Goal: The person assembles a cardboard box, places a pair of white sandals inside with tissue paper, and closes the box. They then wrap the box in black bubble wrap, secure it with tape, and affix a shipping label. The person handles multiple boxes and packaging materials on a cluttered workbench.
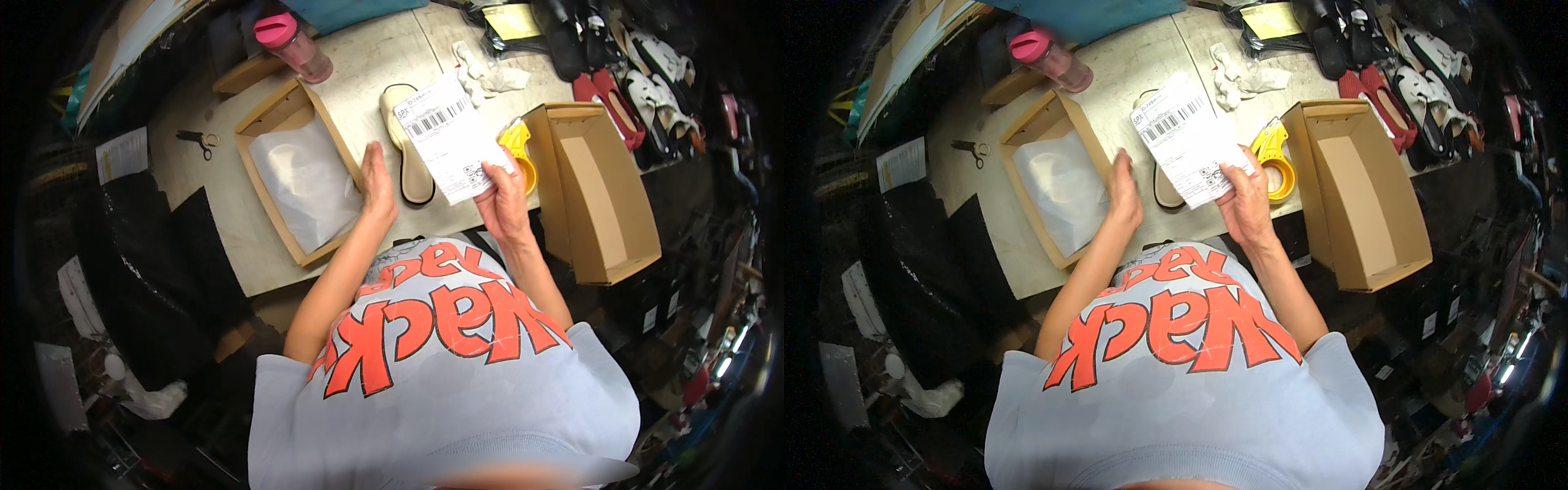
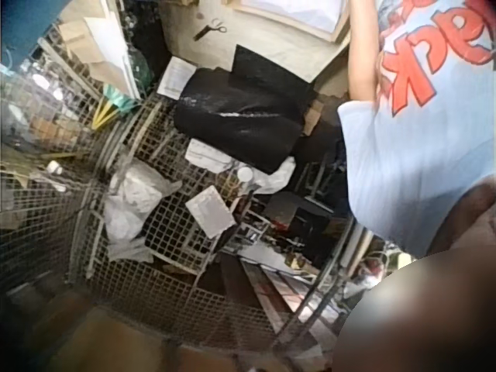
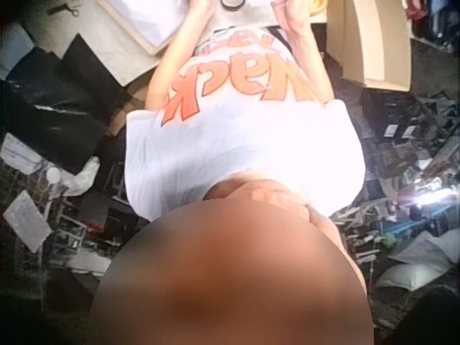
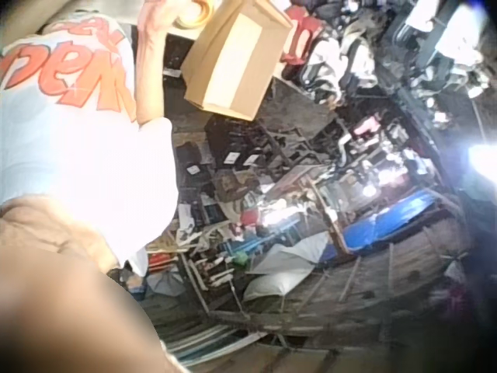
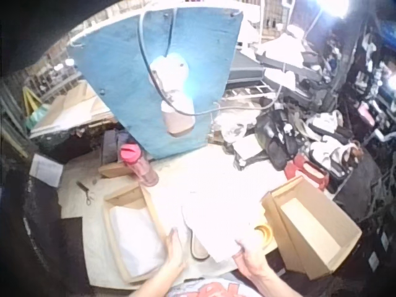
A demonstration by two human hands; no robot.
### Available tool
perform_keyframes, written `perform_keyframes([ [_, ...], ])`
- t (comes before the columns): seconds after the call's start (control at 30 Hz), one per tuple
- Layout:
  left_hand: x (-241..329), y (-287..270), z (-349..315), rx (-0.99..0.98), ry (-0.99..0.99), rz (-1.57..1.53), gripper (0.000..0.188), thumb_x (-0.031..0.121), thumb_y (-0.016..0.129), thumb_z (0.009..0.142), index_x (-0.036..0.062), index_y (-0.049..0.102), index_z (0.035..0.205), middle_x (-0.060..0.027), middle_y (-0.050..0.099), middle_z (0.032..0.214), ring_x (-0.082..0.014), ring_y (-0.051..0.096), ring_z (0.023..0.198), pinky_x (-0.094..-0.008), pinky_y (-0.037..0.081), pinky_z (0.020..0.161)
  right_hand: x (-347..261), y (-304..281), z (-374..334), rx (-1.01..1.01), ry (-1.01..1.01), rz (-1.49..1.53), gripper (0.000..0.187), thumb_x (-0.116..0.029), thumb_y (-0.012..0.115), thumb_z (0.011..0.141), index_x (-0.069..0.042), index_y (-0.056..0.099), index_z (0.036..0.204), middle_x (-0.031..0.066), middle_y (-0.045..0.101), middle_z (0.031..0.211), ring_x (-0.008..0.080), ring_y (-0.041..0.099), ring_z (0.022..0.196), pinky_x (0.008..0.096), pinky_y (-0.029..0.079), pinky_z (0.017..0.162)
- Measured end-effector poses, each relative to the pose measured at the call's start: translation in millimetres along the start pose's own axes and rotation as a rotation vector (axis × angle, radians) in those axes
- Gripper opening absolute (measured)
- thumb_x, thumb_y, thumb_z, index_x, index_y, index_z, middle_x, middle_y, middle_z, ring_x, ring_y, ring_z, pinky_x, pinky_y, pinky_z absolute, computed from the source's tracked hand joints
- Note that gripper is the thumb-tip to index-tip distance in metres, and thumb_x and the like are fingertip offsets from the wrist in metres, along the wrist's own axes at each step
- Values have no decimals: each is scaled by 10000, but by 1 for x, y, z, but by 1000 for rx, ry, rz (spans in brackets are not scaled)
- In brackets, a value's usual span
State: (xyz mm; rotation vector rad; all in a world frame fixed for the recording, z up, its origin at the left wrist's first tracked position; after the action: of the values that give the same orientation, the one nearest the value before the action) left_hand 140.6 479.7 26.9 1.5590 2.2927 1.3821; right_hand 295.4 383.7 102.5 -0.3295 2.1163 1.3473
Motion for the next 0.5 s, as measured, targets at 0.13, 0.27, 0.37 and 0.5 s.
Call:
perform_keyframes([
  [0.13, 33, 47, -8, -353, 149, 37, 613, 400, 596, 915, -22, 455, 1337, -131, 580, 1268, -213, 517, 1218, -364, 369, 1066, 15, -2, 3, -58, 110, 41, 266, -35, 480, 942, 1, 446, 1203, 143, 570, 1184, 226, 598, 1094, 385, 516, 943],
  [0.27, 54, 73, 12, -371, 216, 403, 507, 162, 693, 850, -22, 520, 1289, -131, 644, 1152, -194, 621, 1057, -345, 503, 937, 23, -2, 7, -77, 161, -107, 302, -84, 522, 950, 1, 432, 1226, 142, 585, 1167, 211, 621, 1051, 359, 553, 878],
  [0.37, 69, 84, 25, -414, 230, 528, 481, 1, 690, 806, -14, 552, 1267, -119, 657, 1114, -164, 650, 970, -307, 546, 870, 27, 1, 9, -71, 160, -367, 369, -101, 582, 932, 24, 412, 1234, 149, 629, 1082, 200, 671, 920, 306, 598, 725],
  [0.5, 84, 85, 29, -396, 240, 556, 449, -24, 681, 804, -18, 576, 1241, -122, 664, 1094, -154, 660, 931, -291, 564, 835, 30, 9, 10, -105, 122, -450, 341, -39, 621, 896, 54, 455, 1179, 192, 664, 995, 242, 699, 822, 297, 600, 680],
])
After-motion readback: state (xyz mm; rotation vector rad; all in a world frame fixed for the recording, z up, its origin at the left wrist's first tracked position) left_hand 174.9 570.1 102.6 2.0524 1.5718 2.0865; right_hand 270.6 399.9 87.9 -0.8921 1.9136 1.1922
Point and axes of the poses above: each hand's wrist, its own z-axis towards the middle knuckle, its own y-axis out of the palm, x = y × z, the point moved 4 cm from there along z, towards the middle knuckle
